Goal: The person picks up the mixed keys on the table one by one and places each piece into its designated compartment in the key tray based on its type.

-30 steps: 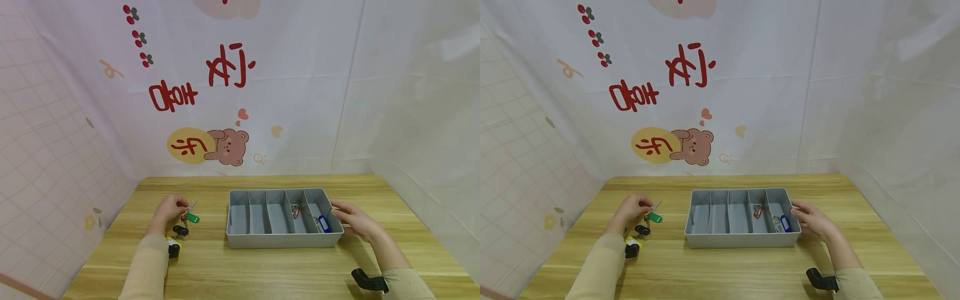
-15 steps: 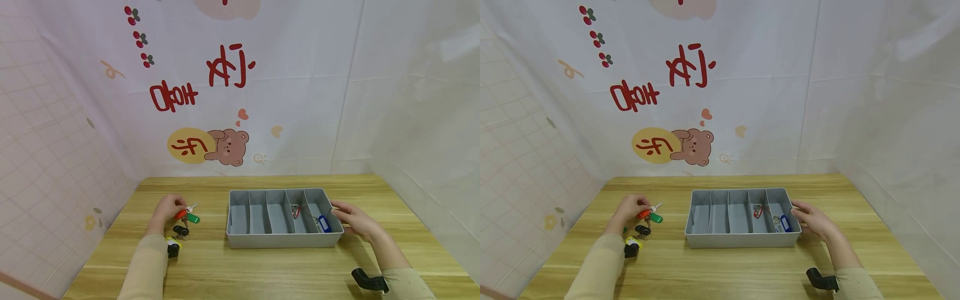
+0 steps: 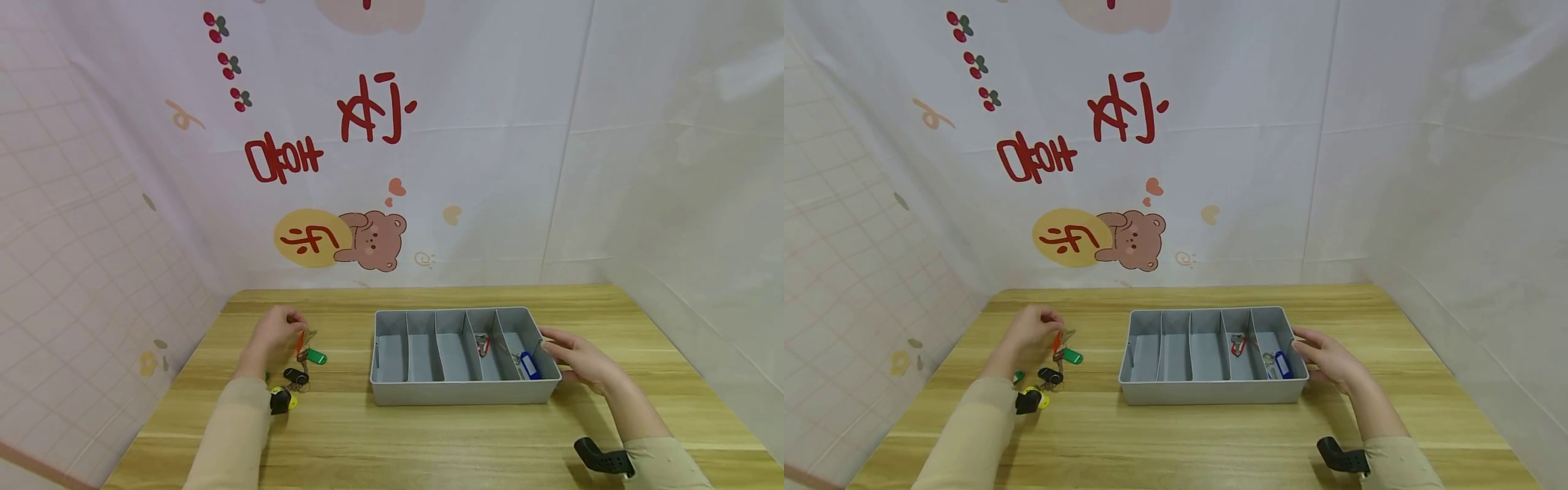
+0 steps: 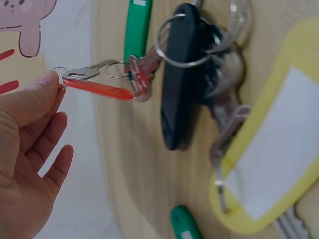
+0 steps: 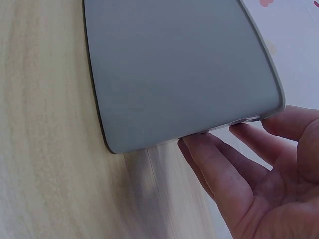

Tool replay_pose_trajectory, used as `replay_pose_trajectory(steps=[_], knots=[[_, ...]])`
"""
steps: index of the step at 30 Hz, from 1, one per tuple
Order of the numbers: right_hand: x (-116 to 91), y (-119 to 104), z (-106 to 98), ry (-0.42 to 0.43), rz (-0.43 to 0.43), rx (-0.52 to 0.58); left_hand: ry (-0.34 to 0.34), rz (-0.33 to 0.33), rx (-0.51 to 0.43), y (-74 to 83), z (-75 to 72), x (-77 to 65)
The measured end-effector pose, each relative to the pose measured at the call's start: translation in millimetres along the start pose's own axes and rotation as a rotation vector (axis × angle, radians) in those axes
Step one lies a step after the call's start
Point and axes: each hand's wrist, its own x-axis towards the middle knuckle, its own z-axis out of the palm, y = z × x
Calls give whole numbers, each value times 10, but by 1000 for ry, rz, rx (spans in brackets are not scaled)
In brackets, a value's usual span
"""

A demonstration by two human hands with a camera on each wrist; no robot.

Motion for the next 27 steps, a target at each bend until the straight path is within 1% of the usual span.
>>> replay_pose_trajectory(steps=[2,6,10,17,27], knots=[[-1,-5,2,3,2,8,1,25,4,21,-21,13],[-4,-6,4,2,-3,9,12,51,13,68,-48,38],[-5,-4,5,1,-3,8,18,43,-5,125,-63,55],[-3,-2,8,9,8,-4,6,42,-27,247,-97,76],[5,14,-8,1,-2,-3,-18,3,-50,470,-116,91]])
